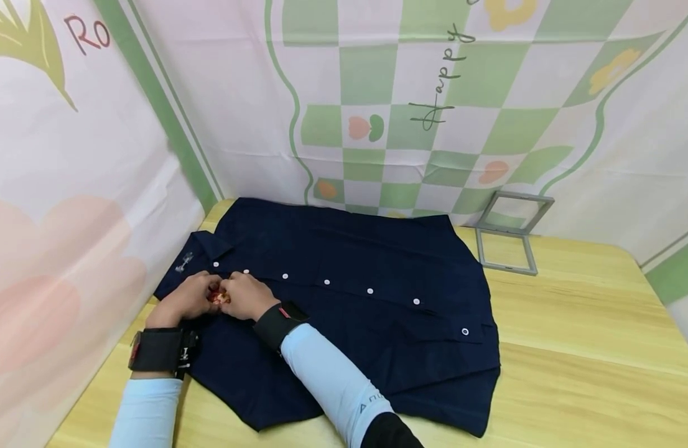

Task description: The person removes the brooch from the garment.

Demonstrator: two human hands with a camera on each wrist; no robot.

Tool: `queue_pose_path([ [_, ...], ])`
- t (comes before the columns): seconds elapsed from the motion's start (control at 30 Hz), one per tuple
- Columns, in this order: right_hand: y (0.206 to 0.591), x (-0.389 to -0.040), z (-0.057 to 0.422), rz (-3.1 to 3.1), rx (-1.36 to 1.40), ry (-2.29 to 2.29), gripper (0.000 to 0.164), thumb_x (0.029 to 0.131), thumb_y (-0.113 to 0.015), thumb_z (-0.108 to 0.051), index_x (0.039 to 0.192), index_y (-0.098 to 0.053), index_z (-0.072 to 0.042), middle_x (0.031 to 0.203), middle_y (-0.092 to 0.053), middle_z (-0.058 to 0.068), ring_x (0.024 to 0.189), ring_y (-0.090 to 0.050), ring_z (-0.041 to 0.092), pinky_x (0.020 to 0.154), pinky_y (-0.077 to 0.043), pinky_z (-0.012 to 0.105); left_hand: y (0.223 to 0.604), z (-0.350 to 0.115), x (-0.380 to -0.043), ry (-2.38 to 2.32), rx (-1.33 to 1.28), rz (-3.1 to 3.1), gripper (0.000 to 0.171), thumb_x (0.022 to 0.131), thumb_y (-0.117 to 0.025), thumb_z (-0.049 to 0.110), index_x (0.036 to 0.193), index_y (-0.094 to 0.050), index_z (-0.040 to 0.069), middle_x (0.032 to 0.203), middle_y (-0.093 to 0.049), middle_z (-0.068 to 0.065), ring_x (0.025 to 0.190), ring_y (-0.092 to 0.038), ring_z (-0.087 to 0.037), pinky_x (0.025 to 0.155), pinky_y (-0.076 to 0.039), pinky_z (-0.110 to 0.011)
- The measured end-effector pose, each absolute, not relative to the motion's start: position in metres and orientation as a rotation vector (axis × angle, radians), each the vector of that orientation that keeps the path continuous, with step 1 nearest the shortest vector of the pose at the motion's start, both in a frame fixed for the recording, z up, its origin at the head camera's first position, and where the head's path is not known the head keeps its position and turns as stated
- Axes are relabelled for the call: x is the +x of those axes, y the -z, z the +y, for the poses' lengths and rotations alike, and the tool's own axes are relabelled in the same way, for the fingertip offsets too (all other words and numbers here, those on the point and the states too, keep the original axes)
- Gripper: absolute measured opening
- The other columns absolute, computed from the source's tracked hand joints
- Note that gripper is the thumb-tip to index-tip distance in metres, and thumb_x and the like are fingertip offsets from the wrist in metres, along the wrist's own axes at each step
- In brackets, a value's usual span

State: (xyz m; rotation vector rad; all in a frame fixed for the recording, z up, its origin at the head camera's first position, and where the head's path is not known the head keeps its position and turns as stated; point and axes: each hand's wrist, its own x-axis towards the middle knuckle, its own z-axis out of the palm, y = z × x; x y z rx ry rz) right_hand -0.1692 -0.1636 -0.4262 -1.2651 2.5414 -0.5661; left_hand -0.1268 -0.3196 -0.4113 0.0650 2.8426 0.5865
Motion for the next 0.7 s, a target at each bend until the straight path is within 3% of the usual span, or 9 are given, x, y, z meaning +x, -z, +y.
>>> queue_pose_path([
  [0.27,0.4308,-0.1670,-0.1656,2.519,-1.287,0.502,0.027,0.096,-0.065,-0.027,0.119,-0.067,-0.015,0.125,-0.060,0.004,0.093,-0.058,0.011,0.074,-0.046,0.018,0.4124,-0.3205,-0.1205,-0.630,0.051,2.830,0.032,0.081,-0.079,0.014,0.107,-0.067,0.000,0.097,-0.056,-0.015,0.085,-0.053,-0.026,0.076,-0.049,-0.040],
  [0.47,0.4328,-0.1679,-0.1660,2.479,-1.329,0.474,0.028,0.096,-0.064,-0.024,0.123,-0.067,-0.014,0.132,-0.057,0.003,0.109,-0.060,0.012,0.083,-0.048,0.017,0.4105,-0.3221,-0.1196,-0.628,0.004,2.811,0.035,0.081,-0.079,0.017,0.108,-0.065,-0.002,0.099,-0.056,-0.018,0.089,-0.051,-0.029,0.080,-0.049,-0.043],
  [0.7,0.4319,-0.1695,-0.1671,2.486,-1.323,0.433,0.031,0.097,-0.063,-0.022,0.127,-0.065,-0.013,0.137,-0.055,0.001,0.113,-0.060,0.012,0.085,-0.048,0.018,0.4120,-0.3275,-0.1211,-0.653,0.021,2.830,0.038,0.073,-0.076,-0.002,0.109,-0.065,-0.003,0.097,-0.055,-0.017,0.085,-0.052,-0.026,0.077,-0.049,-0.039],
])
